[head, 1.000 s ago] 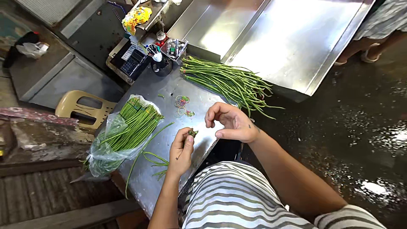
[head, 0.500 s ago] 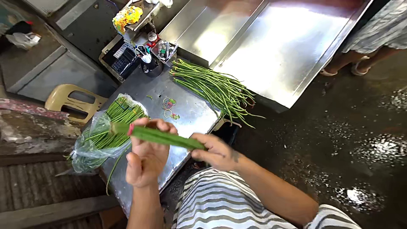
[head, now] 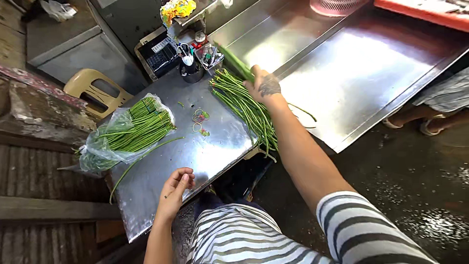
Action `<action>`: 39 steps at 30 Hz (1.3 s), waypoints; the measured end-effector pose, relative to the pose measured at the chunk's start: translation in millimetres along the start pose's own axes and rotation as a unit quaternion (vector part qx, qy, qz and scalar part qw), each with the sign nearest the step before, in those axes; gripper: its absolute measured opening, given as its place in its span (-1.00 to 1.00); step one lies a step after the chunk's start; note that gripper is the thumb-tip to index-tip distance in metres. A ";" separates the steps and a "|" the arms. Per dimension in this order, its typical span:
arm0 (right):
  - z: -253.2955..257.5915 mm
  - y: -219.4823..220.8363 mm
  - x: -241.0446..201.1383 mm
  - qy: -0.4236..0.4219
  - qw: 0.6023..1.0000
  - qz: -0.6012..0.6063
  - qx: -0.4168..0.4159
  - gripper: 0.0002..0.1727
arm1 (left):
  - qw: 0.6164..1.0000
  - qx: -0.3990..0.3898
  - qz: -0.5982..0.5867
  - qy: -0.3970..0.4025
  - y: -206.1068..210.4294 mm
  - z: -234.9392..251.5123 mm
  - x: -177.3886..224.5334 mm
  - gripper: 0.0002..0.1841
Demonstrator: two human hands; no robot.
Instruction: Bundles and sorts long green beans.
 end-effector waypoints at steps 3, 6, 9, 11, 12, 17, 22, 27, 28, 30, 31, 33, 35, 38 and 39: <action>10.0 70.0 46.0 -0.006 1.000 -0.023 0.001 -0.13 | 0.999 0.033 0.031 -0.004 -12.9 5.1 -4.6 -0.69; -8.6 110.9 64.5 -0.001 0.996 -0.086 0.023 -0.18 | 0.997 0.051 0.050 -0.020 -30.2 8.9 -13.1 -0.70; -22.6 121.9 69.2 0.000 0.992 -0.120 0.047 -0.19 | 0.989 0.068 0.128 -0.036 -53.3 15.3 -31.4 -0.70; -24.8 118.8 67.7 0.016 0.992 -0.117 0.053 -0.13 | 0.958 0.084 0.271 -0.041 -75.0 24.4 -45.3 -0.61; -22.7 119.0 67.7 0.035 0.992 -0.112 0.033 -0.09 | 0.932 0.091 0.346 -0.049 -88.2 30.8 -51.9 -0.56; -29.0 107.9 43.8 0.084 0.993 -0.084 0.012 -0.08 | 0.823 0.145 0.541 -0.098 -144.4 84.2 -103.2 -0.49; -90.6 144.3 -34.3 -0.046 0.998 0.027 0.029 -0.20 | 0.797 0.165 0.576 -0.072 -162.2 124.3 -143.1 -0.53; -139.8 238.1 -122.7 -0.137 0.979 0.086 -0.123 -0.39 | 0.813 0.145 0.564 -0.005 -147.2 125.9 -154.9 -0.65; -142.2 257.1 -134.5 -0.162 0.974 0.054 -0.150 -0.40 | 0.815 0.141 0.562 0.006 -148.3 125.2 -155.9 -0.66; -143.5 286.4 -151.1 -0.183 0.963 -0.016 -0.196 -0.33 | 0.827 0.125 0.549 0.017 -155.8 124.4 -152.4 -0.71; -142.5 295.8 -157.6 -0.183 0.960 -0.037 -0.210 -0.32 | 0.835 0.116 0.538 0.015 -162.6 124.8 -147.8 -0.71; -137.2 305.1 -167.1 -0.189 0.960 -0.041 -0.200 -0.36 | 0.848 0.131 0.512 0.030 -180.8 131.1 -135.8 -0.68; -130.1 308.3 -172.7 -0.195 0.967 -0.021 -0.161 -0.43 | 0.851 0.158 0.497 0.055 -199.8 145.5 -121.5 -0.68; -118.4 314.7 -181.2 -0.186 0.976 0.000 -0.111 -0.48 | 0.854 0.149 0.491 0.085 -210.9 179.7 -106.7 -0.68; -114.3 318.0 -185.4 -0.177 0.978 0.007 -0.111 -0.51 | 0.850 0.121 0.505 0.085 -207.6 192.1 -105.4 -0.65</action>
Point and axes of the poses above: each hand's wrist, its own z-axis towards the middle knuckle, its own y-axis out of the palm, x = y × z, the point moved 1 cm from there along z, towards the middle knuckle, and after that the axes turned 7 degrees about z, right-handed, at the moved point
